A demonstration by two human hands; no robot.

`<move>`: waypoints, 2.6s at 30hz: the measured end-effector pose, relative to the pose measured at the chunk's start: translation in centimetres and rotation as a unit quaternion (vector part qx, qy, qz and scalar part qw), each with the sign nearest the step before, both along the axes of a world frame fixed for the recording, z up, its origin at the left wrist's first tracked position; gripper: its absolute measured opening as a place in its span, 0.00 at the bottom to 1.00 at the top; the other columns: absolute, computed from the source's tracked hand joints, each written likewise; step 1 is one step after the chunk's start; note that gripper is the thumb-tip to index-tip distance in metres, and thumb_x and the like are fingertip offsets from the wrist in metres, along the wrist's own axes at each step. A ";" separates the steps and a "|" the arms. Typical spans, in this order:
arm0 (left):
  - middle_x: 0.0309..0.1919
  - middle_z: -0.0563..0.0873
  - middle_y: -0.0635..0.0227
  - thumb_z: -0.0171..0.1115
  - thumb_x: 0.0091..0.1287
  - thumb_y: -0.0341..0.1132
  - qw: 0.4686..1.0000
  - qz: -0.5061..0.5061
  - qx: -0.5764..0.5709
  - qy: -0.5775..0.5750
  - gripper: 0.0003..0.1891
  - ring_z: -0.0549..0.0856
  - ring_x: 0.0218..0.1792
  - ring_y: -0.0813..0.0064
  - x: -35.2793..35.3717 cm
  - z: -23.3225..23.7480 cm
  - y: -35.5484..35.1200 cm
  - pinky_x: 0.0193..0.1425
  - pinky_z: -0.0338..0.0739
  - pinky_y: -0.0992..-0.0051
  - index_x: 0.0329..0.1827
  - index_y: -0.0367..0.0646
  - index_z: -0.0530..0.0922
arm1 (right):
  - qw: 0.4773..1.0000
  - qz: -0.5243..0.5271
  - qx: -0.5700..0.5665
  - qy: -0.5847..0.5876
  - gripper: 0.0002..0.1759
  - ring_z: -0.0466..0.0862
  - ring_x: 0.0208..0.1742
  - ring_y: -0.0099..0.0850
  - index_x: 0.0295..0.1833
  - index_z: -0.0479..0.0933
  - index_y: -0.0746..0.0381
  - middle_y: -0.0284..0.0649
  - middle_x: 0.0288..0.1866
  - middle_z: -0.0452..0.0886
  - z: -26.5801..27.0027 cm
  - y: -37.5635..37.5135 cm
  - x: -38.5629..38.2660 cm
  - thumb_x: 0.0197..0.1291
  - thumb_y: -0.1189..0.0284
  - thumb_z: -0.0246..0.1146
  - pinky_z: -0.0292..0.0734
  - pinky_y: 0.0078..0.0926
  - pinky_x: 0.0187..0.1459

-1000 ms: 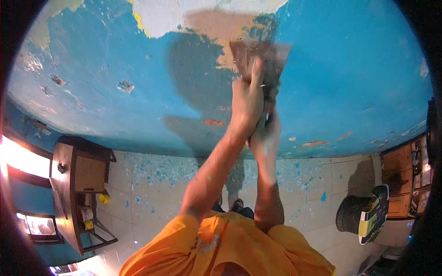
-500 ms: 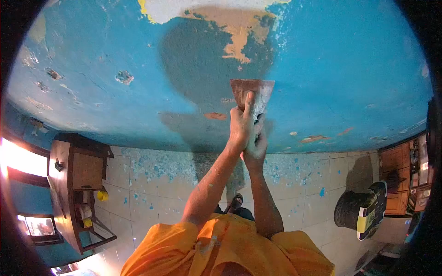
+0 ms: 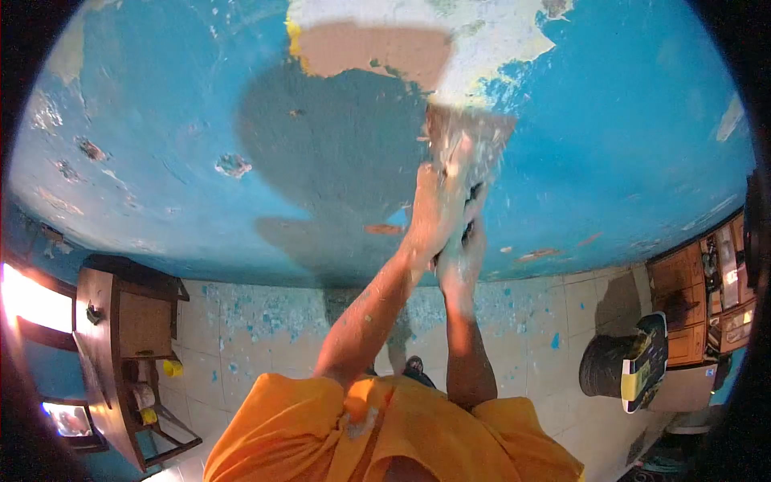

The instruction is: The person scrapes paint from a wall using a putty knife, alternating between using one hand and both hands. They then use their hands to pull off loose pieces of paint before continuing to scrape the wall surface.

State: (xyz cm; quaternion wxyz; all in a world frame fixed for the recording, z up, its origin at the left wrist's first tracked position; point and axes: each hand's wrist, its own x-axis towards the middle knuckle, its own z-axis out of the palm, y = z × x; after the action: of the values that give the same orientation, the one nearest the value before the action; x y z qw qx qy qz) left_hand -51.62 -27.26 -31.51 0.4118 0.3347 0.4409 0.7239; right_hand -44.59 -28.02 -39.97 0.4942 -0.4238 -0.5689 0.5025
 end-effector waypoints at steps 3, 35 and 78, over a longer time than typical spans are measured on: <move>0.20 0.76 0.72 0.56 0.70 0.53 0.991 0.052 0.076 0.101 0.24 0.72 0.21 0.81 -0.1 -4.4 0.9 0.21 0.69 0.74 0.30 0.35 0.76 | 0.999 -0.047 0.026 -0.002 0.31 0.73 0.19 0.17 0.57 0.70 0.69 0.38 0.35 0.80 -0.9 -1.9 -0.7 0.65 0.50 0.58 0.61 0.19 0.14; 0.18 0.76 0.71 0.57 0.68 0.46 0.996 -0.030 -0.072 0.052 0.19 0.73 0.16 0.79 3.9 -11.0 -0.4 0.16 0.64 0.76 0.29 0.37 0.76 | 0.985 -0.057 -0.148 0.068 0.24 0.70 0.13 0.19 0.46 0.71 0.65 0.34 0.20 0.74 -5.2 -3.9 4.2 0.64 0.52 0.60 0.60 0.21 0.14; 0.25 0.78 0.64 0.52 0.71 0.54 0.988 0.019 -0.024 0.149 0.28 0.74 0.27 0.78 2.6 -2.6 1.7 0.31 0.72 0.70 0.37 0.31 0.76 | 0.994 -0.041 -0.037 0.091 0.27 0.75 0.28 0.19 0.59 0.68 0.70 0.36 0.37 0.79 1.0 -1.7 2.9 0.69 0.56 0.57 0.68 0.20 0.27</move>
State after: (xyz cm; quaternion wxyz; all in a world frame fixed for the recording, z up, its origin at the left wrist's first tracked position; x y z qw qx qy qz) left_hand -48.99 -25.52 -34.10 0.3358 0.4204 0.5208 0.6628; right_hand -41.73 -29.75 -38.92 0.5483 -0.4173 -0.4846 0.5389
